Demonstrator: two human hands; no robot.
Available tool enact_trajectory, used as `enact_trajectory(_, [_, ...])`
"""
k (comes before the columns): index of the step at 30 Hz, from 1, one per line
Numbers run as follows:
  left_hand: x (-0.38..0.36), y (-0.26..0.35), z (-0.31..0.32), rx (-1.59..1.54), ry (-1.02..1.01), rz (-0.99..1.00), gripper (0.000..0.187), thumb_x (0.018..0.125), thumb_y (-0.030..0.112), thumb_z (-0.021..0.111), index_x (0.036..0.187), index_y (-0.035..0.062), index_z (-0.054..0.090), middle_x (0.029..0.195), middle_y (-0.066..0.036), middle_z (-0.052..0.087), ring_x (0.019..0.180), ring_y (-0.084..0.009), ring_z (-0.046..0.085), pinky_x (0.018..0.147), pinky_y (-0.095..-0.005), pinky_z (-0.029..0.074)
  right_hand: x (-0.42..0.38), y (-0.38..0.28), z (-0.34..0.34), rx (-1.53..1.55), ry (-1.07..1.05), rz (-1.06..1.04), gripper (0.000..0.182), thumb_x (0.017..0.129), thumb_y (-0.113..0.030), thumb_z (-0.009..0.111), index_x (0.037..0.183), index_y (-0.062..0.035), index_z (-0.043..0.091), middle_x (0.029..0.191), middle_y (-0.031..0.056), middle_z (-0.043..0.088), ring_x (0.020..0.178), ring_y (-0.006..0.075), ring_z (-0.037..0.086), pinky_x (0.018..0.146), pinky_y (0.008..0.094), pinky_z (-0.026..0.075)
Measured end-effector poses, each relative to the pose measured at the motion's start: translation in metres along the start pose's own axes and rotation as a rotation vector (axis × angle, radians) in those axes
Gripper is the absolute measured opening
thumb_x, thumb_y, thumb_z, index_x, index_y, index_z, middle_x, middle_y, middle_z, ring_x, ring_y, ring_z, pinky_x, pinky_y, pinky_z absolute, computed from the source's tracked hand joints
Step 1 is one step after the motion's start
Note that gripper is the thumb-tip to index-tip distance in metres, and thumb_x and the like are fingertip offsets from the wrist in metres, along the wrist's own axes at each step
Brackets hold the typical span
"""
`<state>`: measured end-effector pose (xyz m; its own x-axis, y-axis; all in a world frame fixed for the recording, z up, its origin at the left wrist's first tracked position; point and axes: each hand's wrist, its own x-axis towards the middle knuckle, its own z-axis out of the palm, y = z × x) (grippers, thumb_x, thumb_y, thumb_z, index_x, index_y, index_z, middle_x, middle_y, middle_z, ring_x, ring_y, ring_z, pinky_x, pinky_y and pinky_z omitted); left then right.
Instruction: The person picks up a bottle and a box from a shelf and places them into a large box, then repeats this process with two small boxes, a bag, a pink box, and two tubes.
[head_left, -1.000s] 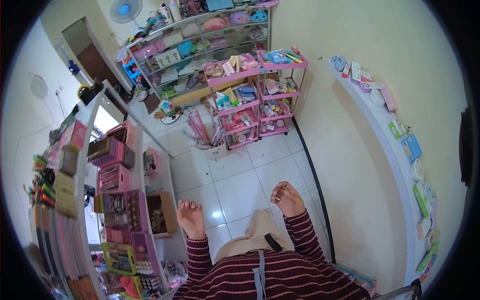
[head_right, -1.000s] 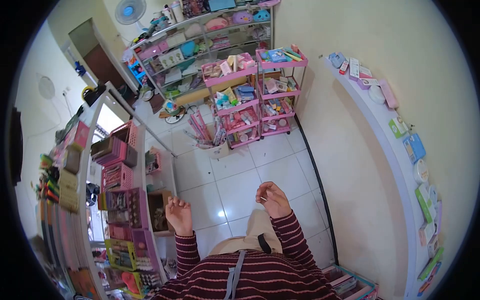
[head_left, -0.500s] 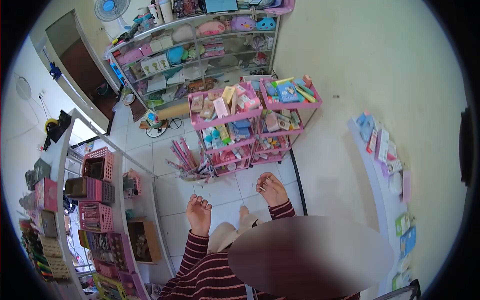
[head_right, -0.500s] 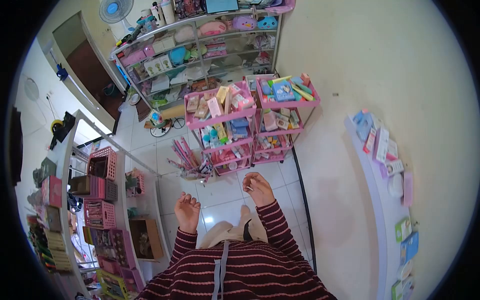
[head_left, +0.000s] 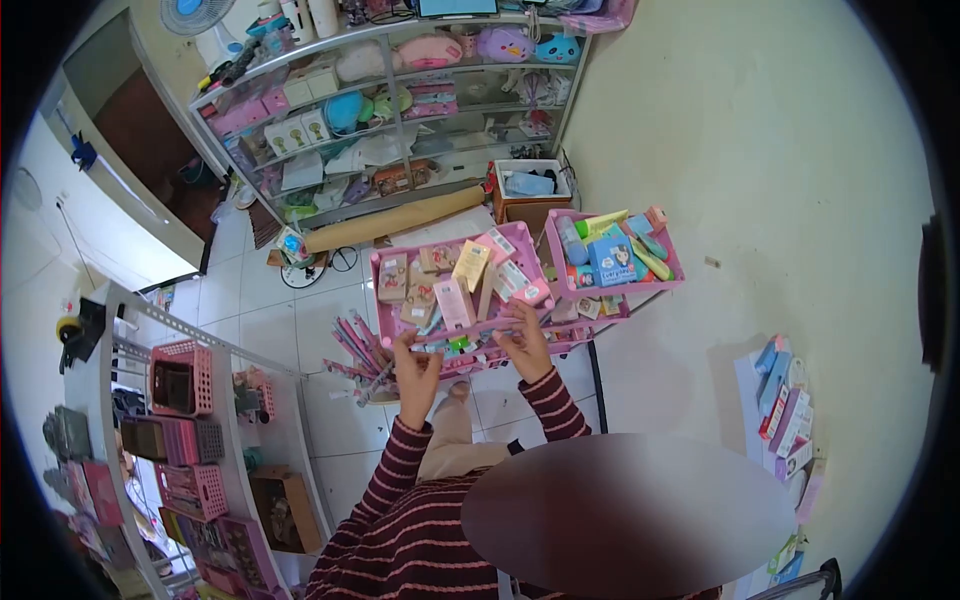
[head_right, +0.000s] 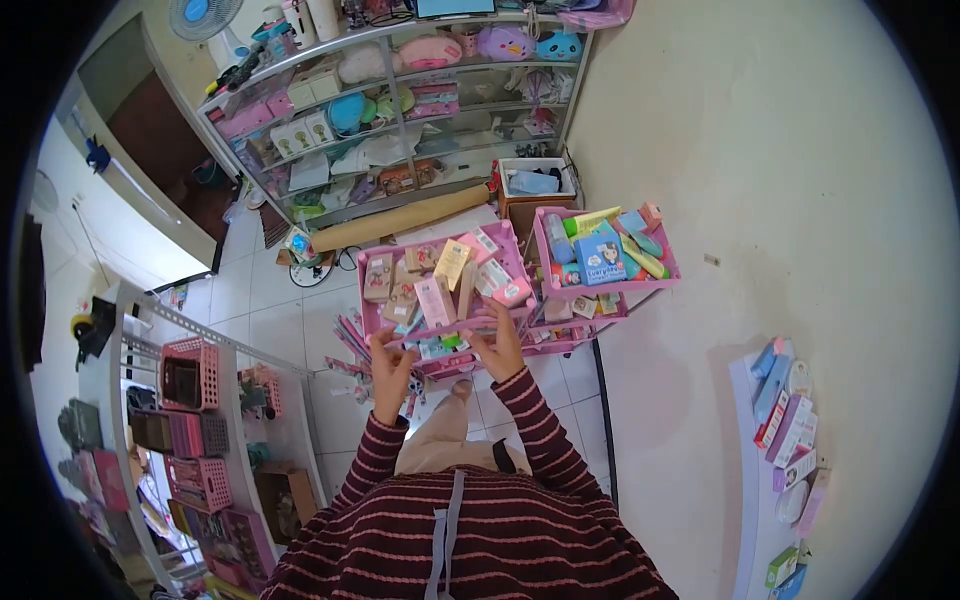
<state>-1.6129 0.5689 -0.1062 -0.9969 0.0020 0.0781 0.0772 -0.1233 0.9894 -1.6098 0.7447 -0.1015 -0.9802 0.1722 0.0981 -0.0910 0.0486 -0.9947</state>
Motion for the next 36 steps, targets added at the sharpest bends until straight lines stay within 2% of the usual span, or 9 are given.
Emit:
enact_trajectory(4, [0.058, -0.010, 0.015, 0.695, -0.058, 0.298, 0.056, 0.071, 0.018, 0.056, 0.112, -0.0055, 0.026, 0.098, -0.021, 0.037, 0.061, -0.0280, 0.048, 0.058, -0.0281, 0.042, 0.045, 0.022, 0.020, -0.639, 0.156, -0.261, 0.065, 0.064, -0.003, 0.056, 0.118, 0.0027, 0.021, 0.105, 0.0184, 0.038, 0.093, 0.0269, 0.044, 0.078, 0.0305, 0.039])
enact_trajectory(5, [0.066, -0.016, 0.017, 0.785, -0.081, 0.310, 0.057, 0.072, 0.023, 0.055, 0.112, -0.0059, 0.026, 0.098, -0.023, 0.036, 0.064, -0.0327, 0.049, 0.057, -0.0305, 0.043, 0.049, 0.026, 0.022, -0.690, 0.096, -0.216, 0.067, 0.066, -0.005, 0.051, 0.120, 0.0055, 0.014, 0.101, 0.0260, 0.036, 0.092, 0.0389, 0.040, 0.078, 0.0382, 0.037])
enact_trajectory(12, [0.094, 0.001, 0.044, 1.131, -0.284, -0.013, 0.055, 0.072, 0.038, 0.051, 0.108, 0.0005, 0.034, 0.090, -0.020, 0.045, 0.071, -0.0337, 0.053, 0.054, -0.0359, 0.045, 0.063, 0.017, 0.042, -0.622, 0.169, 0.092, 0.063, 0.069, -0.006, 0.050, 0.120, 0.0044, 0.015, 0.108, 0.0284, 0.034, 0.093, 0.0414, 0.042, 0.079, 0.0363, 0.038])
enact_trajectory(16, [0.100, -0.010, 0.031, 0.907, -0.376, 0.128, 0.046, 0.074, 0.026, 0.052, 0.108, 0.0009, 0.035, 0.093, -0.018, 0.046, 0.070, -0.0267, 0.055, 0.055, -0.0317, 0.045, 0.061, 0.031, 0.035, -0.649, 0.354, -0.069, 0.058, 0.073, -0.004, 0.047, 0.120, 0.0040, 0.014, 0.107, 0.0271, 0.037, 0.095, 0.0368, 0.044, 0.080, 0.0337, 0.038])
enact_trajectory(19, [0.105, -0.004, 0.027, 0.131, -0.474, -0.126, 0.040, 0.076, 0.009, 0.049, 0.111, 0.0008, 0.032, 0.096, -0.010, 0.045, 0.078, -0.0140, 0.048, 0.067, -0.0258, 0.041, 0.054, 0.014, 0.029, -0.048, 0.416, -0.025, 0.056, 0.075, -0.001, 0.043, 0.122, 0.0005, 0.013, 0.114, 0.0194, 0.033, 0.101, 0.0272, 0.042, 0.082, 0.0303, 0.035])
enact_trajectory(24, [0.100, 0.020, 0.040, -0.512, -0.511, -0.650, 0.035, 0.079, 0.022, 0.041, 0.108, 0.0023, 0.035, 0.097, -0.009, 0.047, 0.089, -0.0198, 0.049, 0.077, -0.0320, 0.042, 0.014, -0.007, 0.006, 0.456, 0.585, -0.019, 0.052, 0.075, -0.001, 0.044, 0.121, -0.0089, 0.020, 0.112, 0.0083, 0.034, 0.096, 0.0165, 0.043, 0.081, 0.0275, 0.036])
enact_trajectory(26, [0.096, 0.001, 0.042, -0.550, -0.575, -0.805, 0.035, 0.080, 0.026, 0.040, 0.106, 0.0027, 0.038, 0.092, -0.008, 0.050, 0.084, -0.0192, 0.052, 0.072, -0.0323, 0.044, -0.017, -0.027, -0.005, 0.938, 0.661, 0.066, 0.048, 0.078, -0.005, 0.041, 0.121, -0.0127, 0.021, 0.099, 0.0080, 0.045, 0.087, 0.0164, 0.048, 0.077, 0.0283, 0.039])
enact_trajectory(28, [0.074, 0.022, 0.064, -0.482, -0.719, -0.789, 0.037, 0.081, 0.034, 0.037, 0.104, 0.0052, 0.042, 0.088, -0.007, 0.053, 0.072, -0.0204, 0.055, 0.058, -0.0317, 0.047, -0.059, -0.030, -0.013, 0.936, 0.808, 0.051, 0.042, 0.080, -0.011, 0.039, 0.119, -0.0137, 0.024, 0.095, 0.0053, 0.046, 0.081, 0.0124, 0.048, 0.071, 0.0249, 0.041])
enact_trajectory(36, [-0.090, -0.005, 0.116, -0.344, -1.332, -1.214, 0.038, 0.081, 0.037, 0.037, 0.102, 0.0059, 0.043, 0.088, -0.009, 0.051, 0.068, -0.0226, 0.053, 0.054, -0.0355, 0.046, -0.285, -0.032, -0.008, 0.815, 1.242, -0.126, 0.040, 0.082, -0.024, 0.042, 0.118, -0.0149, 0.027, 0.086, 0.0011, 0.047, 0.068, 0.0071, 0.047, 0.057, 0.0196, 0.041])
